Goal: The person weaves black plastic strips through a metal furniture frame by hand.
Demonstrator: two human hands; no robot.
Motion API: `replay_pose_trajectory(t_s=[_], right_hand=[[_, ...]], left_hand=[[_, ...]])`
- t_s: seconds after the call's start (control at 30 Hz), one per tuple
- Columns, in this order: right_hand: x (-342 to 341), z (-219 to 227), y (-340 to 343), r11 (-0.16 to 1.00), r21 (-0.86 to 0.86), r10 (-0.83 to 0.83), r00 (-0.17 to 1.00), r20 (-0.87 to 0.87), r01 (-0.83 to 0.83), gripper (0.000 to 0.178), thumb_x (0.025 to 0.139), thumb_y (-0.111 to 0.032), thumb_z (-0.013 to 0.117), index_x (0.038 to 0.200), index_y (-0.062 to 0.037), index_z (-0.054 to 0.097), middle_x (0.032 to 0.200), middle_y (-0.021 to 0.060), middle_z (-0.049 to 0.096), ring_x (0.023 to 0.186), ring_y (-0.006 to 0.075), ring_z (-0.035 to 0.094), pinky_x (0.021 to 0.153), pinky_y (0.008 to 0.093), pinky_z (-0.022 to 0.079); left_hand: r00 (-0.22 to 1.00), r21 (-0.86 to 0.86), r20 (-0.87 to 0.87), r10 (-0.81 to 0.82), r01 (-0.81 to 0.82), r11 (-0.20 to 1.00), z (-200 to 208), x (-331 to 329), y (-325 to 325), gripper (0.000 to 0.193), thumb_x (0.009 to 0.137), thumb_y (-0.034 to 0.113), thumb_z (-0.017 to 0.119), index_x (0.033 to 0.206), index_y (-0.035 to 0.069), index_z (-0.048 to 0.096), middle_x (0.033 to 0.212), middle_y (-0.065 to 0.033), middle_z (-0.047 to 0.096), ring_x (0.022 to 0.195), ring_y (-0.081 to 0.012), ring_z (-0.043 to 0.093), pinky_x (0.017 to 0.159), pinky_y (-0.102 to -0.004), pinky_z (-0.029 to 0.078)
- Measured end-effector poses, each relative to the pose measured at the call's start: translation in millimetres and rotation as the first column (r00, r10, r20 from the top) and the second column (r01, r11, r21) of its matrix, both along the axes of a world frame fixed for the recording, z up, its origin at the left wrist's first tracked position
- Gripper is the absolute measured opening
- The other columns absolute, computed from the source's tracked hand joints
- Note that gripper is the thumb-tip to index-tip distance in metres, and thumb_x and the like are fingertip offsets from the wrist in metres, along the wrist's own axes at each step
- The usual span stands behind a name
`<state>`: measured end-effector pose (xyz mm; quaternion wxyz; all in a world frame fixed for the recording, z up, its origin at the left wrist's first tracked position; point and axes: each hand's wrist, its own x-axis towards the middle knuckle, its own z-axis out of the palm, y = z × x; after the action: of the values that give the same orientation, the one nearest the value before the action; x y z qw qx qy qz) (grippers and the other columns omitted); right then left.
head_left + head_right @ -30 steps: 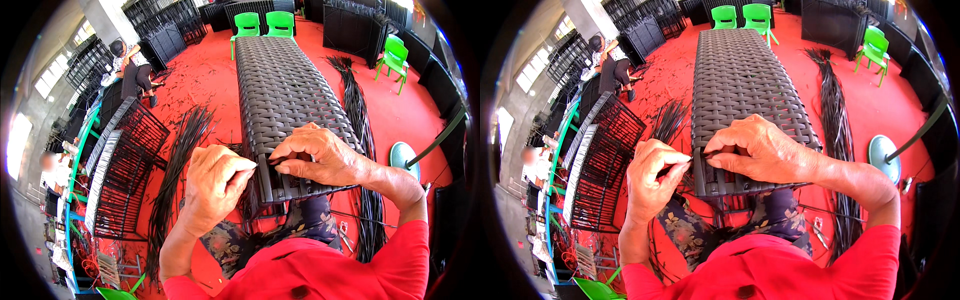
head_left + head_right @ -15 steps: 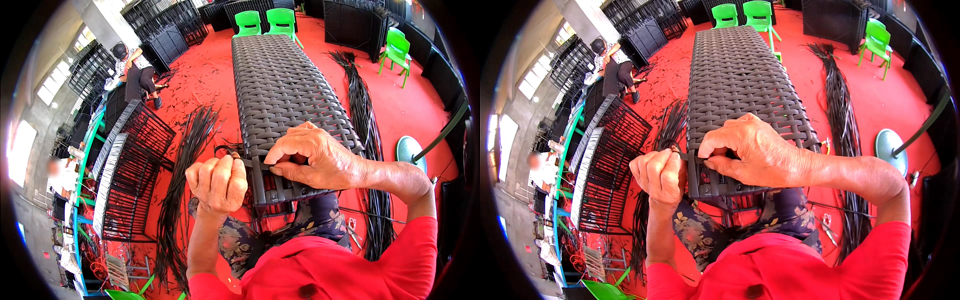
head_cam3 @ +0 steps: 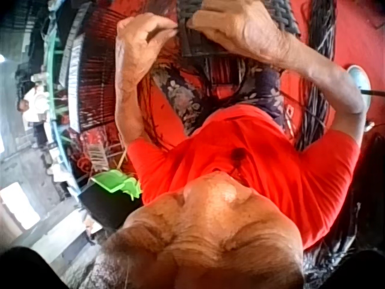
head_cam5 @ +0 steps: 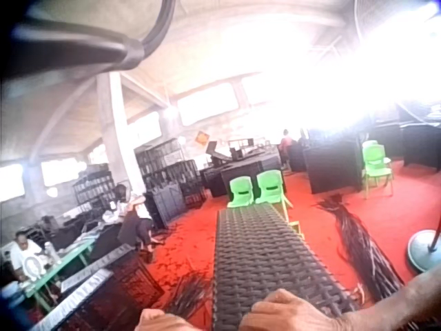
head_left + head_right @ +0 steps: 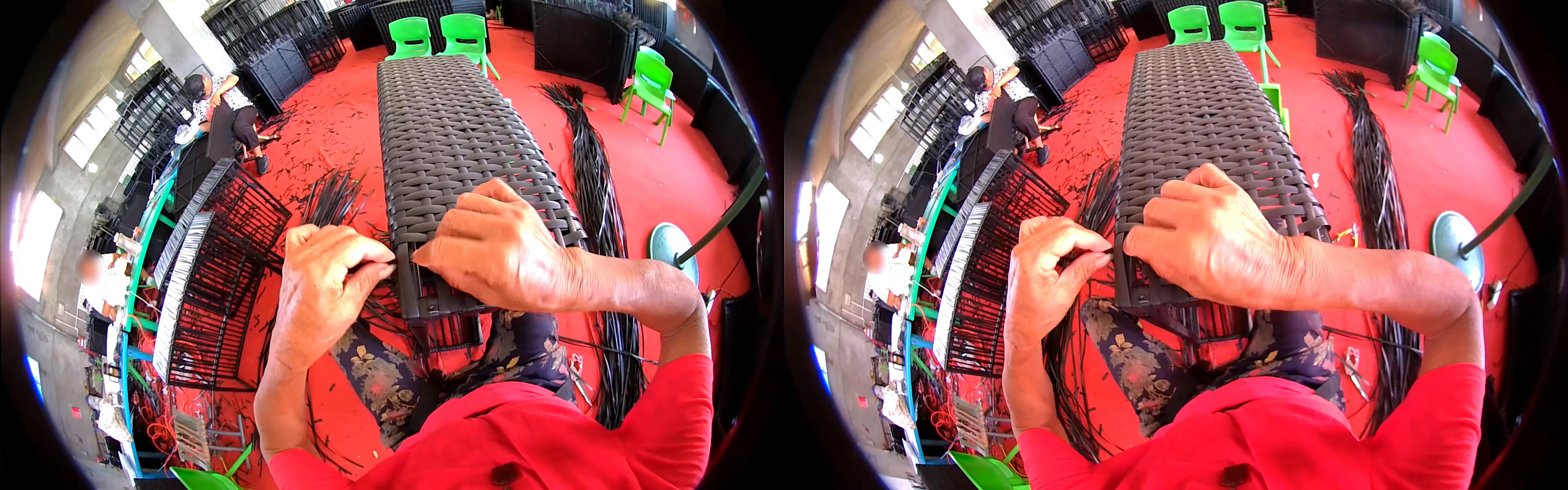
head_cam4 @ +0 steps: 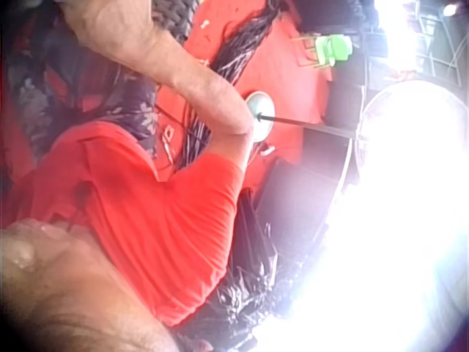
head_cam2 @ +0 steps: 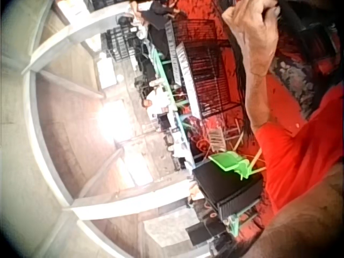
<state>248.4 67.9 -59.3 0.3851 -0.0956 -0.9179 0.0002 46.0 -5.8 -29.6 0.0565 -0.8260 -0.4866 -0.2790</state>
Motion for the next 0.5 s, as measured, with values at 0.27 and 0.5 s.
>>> replay_pose_trajectory(t_s=[0.27,0.5], right_hand=[[-2,-5,13,0.906,-0.38,0.088,0.961,-0.262,-0.186,0.013,0.082,-0.008,0.058,0.094,-0.0039,0.059,0.085,0.0097,0.061,0.079,0.029,0.058,0.068,0.037,0.046],[29,12,1,0.991,-0.077,-0.118,0.987,-0.111,0.11,0.018,0.075,-0.013,0.064,0.093,-0.0116,0.062,0.092,0.0016,0.06,0.082,0.0206,0.056,0.069,0.0344,0.042]], left_hand=[[0.827,0.283,0.562,0.026,-0.221,0.933,-68,-4,4,0.015,0.074,-0.004,0.063,0.082,0.003,0.053,0.08,-0.0063,0.054,0.064,-0.0112,0.054,0.087,-0.0369,0.043],[0.569,0.102,0.822,0.024,-0.188,0.977,-112,20,20,0.012,0.086,-0.006,0.048,0.096,0.002,0.046,0.085,-0.0055,0.052,0.072,-0.0083,0.052,0.065,-0.0239,0.044]])
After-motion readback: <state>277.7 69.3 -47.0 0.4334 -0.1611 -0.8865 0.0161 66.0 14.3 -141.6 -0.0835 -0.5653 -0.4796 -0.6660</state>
